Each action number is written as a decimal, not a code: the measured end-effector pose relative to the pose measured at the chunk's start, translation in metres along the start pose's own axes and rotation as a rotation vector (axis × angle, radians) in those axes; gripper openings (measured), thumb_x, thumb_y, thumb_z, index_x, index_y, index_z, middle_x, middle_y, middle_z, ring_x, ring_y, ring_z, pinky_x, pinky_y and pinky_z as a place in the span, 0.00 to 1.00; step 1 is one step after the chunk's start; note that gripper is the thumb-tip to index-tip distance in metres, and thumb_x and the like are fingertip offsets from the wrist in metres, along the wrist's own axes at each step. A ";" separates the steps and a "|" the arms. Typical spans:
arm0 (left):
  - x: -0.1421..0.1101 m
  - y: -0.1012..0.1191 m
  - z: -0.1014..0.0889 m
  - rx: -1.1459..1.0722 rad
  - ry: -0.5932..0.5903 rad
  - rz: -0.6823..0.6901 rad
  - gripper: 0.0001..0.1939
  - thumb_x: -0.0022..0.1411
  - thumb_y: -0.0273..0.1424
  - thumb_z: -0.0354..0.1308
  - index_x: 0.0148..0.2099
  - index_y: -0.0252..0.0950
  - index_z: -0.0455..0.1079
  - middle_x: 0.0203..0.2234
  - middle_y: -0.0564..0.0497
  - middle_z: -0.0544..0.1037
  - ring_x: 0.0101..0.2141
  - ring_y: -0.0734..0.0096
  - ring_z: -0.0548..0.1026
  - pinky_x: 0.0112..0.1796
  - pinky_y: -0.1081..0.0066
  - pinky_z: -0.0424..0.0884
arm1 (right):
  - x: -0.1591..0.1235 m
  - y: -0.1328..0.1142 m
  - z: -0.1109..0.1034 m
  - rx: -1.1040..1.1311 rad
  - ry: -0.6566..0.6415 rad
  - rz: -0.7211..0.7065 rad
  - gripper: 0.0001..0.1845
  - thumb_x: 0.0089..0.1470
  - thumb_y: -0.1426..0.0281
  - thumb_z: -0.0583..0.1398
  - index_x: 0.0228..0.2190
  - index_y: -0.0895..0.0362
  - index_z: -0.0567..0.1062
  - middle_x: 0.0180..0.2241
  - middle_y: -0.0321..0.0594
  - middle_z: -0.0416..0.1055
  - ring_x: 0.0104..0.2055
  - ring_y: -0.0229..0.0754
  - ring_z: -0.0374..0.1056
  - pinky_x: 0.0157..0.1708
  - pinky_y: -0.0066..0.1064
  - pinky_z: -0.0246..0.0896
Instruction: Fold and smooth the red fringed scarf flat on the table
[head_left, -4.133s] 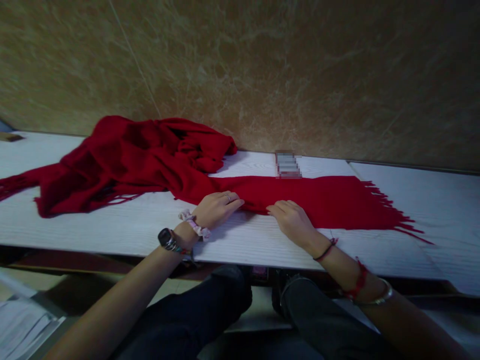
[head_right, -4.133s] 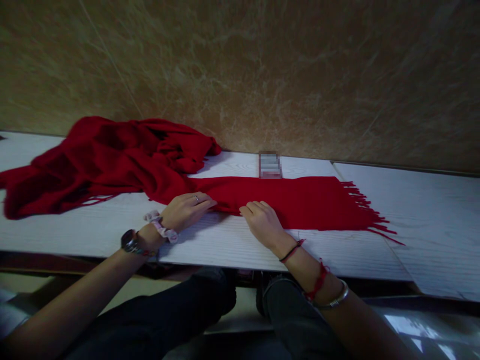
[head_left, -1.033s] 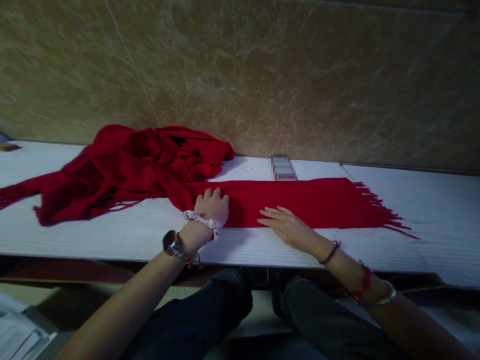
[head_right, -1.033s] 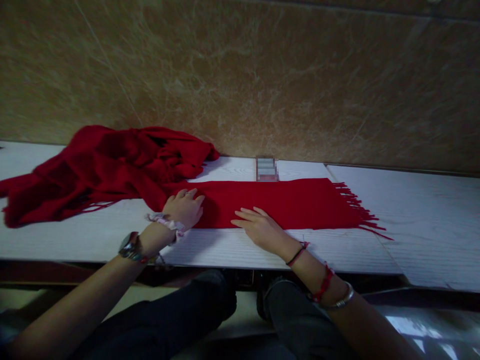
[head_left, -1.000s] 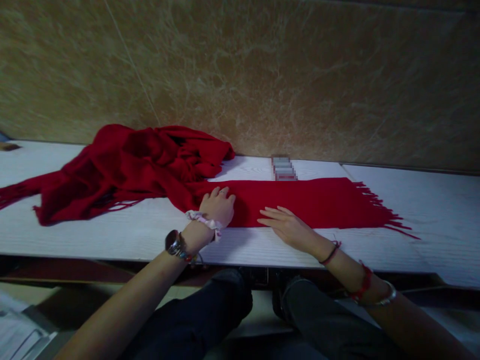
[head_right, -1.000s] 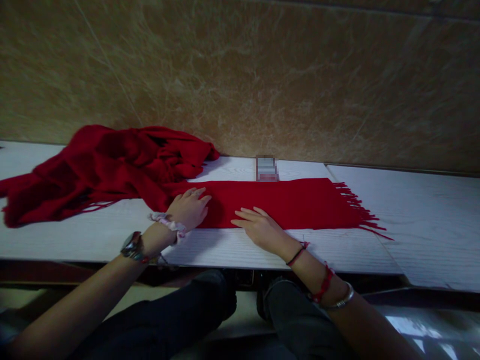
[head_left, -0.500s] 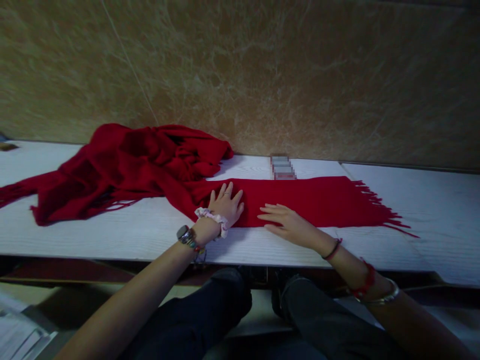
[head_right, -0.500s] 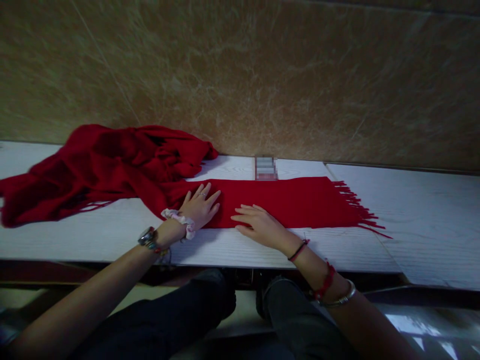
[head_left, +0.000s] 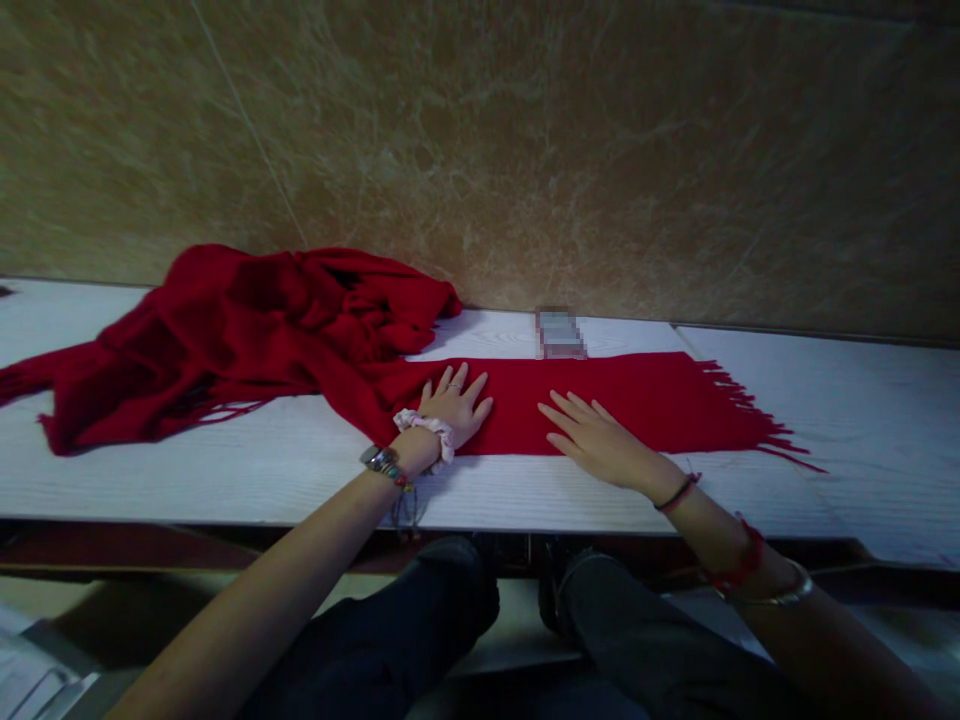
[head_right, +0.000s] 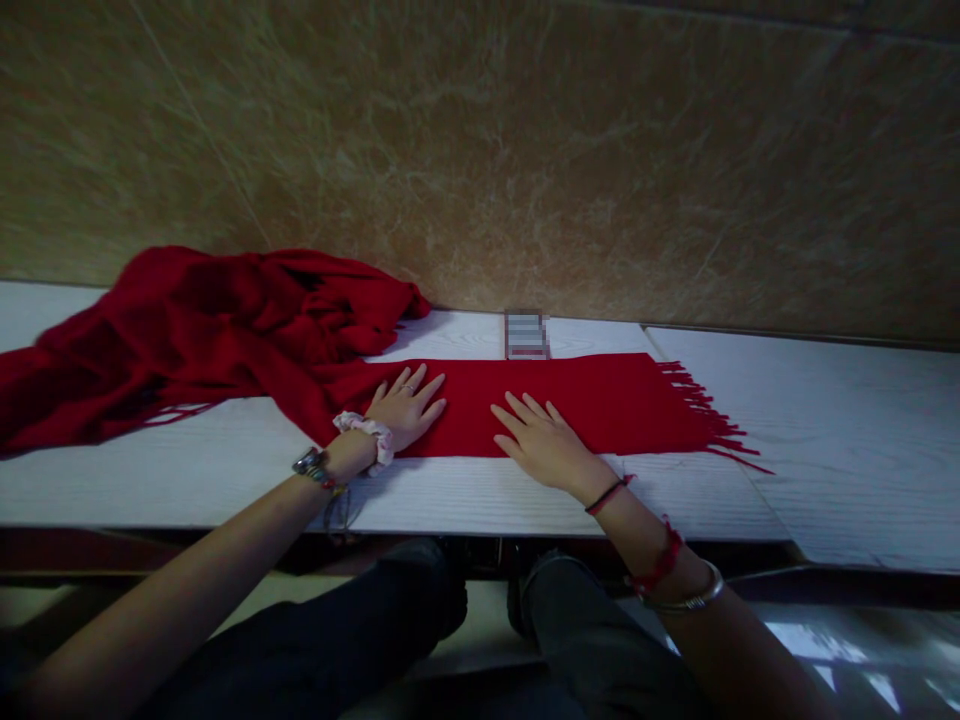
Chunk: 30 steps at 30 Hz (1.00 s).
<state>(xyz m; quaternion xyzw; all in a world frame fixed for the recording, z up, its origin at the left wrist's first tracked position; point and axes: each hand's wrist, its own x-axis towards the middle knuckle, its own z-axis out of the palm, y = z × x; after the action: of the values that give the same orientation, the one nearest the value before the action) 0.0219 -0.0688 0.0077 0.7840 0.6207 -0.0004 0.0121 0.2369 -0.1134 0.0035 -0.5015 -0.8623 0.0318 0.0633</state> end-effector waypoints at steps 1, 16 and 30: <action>0.001 0.002 -0.001 0.008 0.012 0.007 0.25 0.64 0.40 0.36 0.61 0.41 0.49 0.60 0.44 0.48 0.59 0.53 0.46 0.53 0.51 0.50 | 0.000 0.000 -0.003 0.009 0.000 0.023 0.27 0.58 0.59 0.44 0.56 0.56 0.55 0.59 0.47 0.48 0.61 0.51 0.42 0.55 0.50 0.43; 0.010 0.019 0.007 -0.014 0.021 0.077 0.26 0.63 0.44 0.35 0.61 0.44 0.48 0.60 0.48 0.48 0.59 0.50 0.45 0.52 0.46 0.48 | -0.017 0.052 0.006 -0.152 0.049 0.200 0.29 0.57 0.59 0.42 0.56 0.61 0.55 0.59 0.52 0.49 0.60 0.52 0.44 0.54 0.53 0.43; 0.033 0.013 0.008 -0.034 0.049 0.069 0.27 0.63 0.44 0.34 0.61 0.41 0.49 0.60 0.48 0.48 0.59 0.52 0.45 0.53 0.48 0.49 | 0.027 0.079 -0.019 -0.093 0.028 0.296 0.28 0.57 0.62 0.43 0.56 0.63 0.55 0.59 0.51 0.47 0.60 0.53 0.43 0.54 0.53 0.44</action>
<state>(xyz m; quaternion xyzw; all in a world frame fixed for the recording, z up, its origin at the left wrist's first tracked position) 0.0423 -0.0399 -0.0001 0.8044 0.5933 0.0299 0.0103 0.2945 -0.0504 0.0153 -0.6258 -0.7785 -0.0061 0.0467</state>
